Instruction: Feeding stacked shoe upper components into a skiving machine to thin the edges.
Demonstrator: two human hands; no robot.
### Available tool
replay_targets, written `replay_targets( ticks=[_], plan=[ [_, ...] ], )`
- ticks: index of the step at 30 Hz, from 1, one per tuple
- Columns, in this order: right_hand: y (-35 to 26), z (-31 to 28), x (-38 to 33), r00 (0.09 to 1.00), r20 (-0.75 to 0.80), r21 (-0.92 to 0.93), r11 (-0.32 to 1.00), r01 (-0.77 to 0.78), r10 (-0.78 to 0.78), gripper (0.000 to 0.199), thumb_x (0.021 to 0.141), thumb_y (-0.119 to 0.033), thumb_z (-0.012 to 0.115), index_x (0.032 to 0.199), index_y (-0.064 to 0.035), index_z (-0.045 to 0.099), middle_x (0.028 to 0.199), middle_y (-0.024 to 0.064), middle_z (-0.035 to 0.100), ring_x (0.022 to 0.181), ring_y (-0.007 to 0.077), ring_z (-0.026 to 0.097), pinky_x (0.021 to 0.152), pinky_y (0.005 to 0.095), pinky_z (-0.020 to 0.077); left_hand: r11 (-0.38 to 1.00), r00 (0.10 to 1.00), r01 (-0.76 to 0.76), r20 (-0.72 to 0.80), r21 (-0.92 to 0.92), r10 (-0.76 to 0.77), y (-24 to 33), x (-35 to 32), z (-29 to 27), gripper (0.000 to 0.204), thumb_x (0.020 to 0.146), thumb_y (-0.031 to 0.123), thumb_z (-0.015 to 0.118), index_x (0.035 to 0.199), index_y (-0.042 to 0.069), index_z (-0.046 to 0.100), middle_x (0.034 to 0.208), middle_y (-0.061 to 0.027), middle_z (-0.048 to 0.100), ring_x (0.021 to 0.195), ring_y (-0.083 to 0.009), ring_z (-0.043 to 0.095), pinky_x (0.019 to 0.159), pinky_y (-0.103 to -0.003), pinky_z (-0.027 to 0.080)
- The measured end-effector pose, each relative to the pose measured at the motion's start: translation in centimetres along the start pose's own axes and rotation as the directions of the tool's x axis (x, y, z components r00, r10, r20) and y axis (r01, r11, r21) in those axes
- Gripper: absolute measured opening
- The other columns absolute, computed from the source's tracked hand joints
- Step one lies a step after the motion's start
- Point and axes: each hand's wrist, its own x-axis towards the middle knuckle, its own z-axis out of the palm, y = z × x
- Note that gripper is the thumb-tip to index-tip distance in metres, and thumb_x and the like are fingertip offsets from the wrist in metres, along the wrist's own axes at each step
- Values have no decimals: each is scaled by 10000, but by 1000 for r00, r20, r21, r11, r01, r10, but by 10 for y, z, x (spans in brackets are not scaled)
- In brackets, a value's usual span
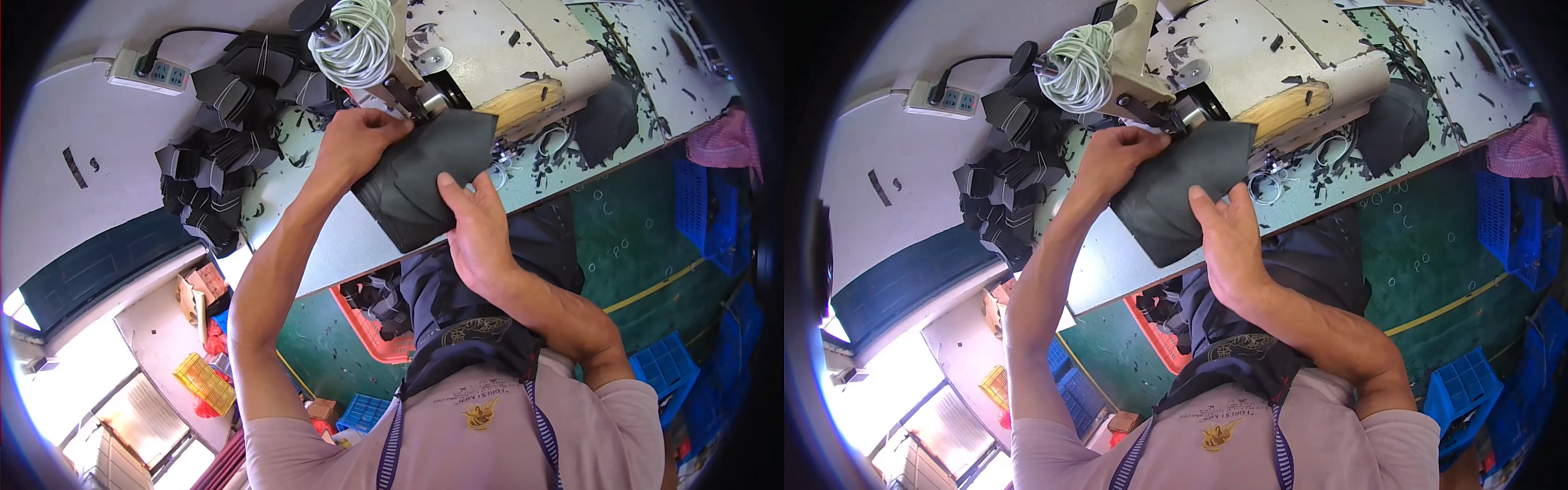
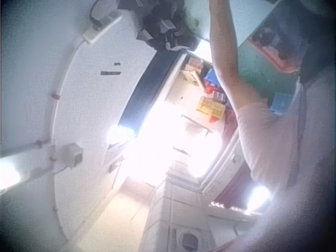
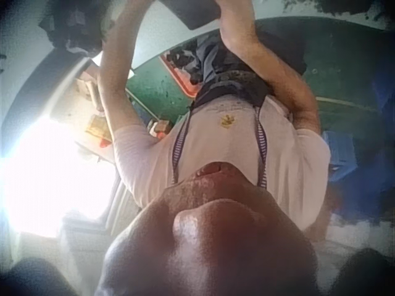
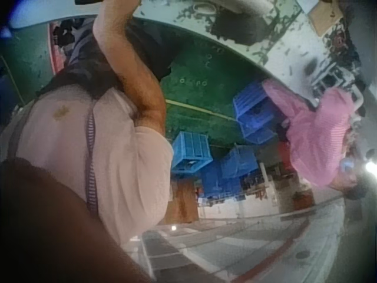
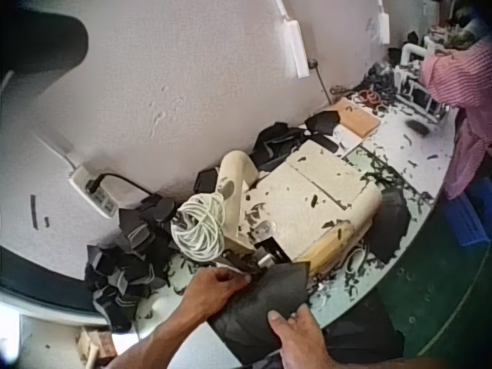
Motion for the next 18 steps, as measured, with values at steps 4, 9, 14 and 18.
replay_targets(
  ticks=[4, 9, 14, 18],
  plan=[
    [-13, -5, 7, 997, 5, 33, 996, -81, 81, 363, 984, -56, 562, 1327, -49, 444, 1262, 108, 583, 1150, 173, 571, 1004, 325, 445, 947, 999, -4, 46, -322, 19, -9, -9, -2, 380, 809, 295, 748, 1069, 19, 749, 925, -95, 748, 819, -145, 675, 780, -290, 507],
    [-10, 2, -7, 996, 58, 123, 989, -79, 73, 411, 988, -45, 541, 1378, -69, 412, 1301, 110, 565, 1169, 183, 575, 1027, 341, 447, 986, 1000, -26, -9, -162, 25, -9, -9, 0, 397, 809, 315, 746, 1065, 11, 745, 921, -106, 746, 819, -149, 676, 780, -292, 508],
    [-10, 8, -7, 996, 2, 151, 984, -93, 94, 415, 981, -36, 546, 1372, -58, 408, 1288, 122, 568, 1168, 194, 580, 1011, 348, 473, 999, 999, -34, -38, 18, 35, 2, 4, -1, 392, 817, 308, 743, 1069, 7, 743, 896, -103, 741, 807, -154, 672, 779, -294, 510],
    [-20, -4, 5, 993, -52, 150, 984, -95, 104, 410, 972, -30, 554, 1356, -53, 415, 1279, 132, 569, 1168, 210, 588, 987, 367, 502, 965, 997, -32, 54, -261, 47, -6, -13, -6, 414, 835, 230, 750, 1151, -31, 693, 980, -96, 717, 856, -144, 648, 805, -277, 496]
  ],
)
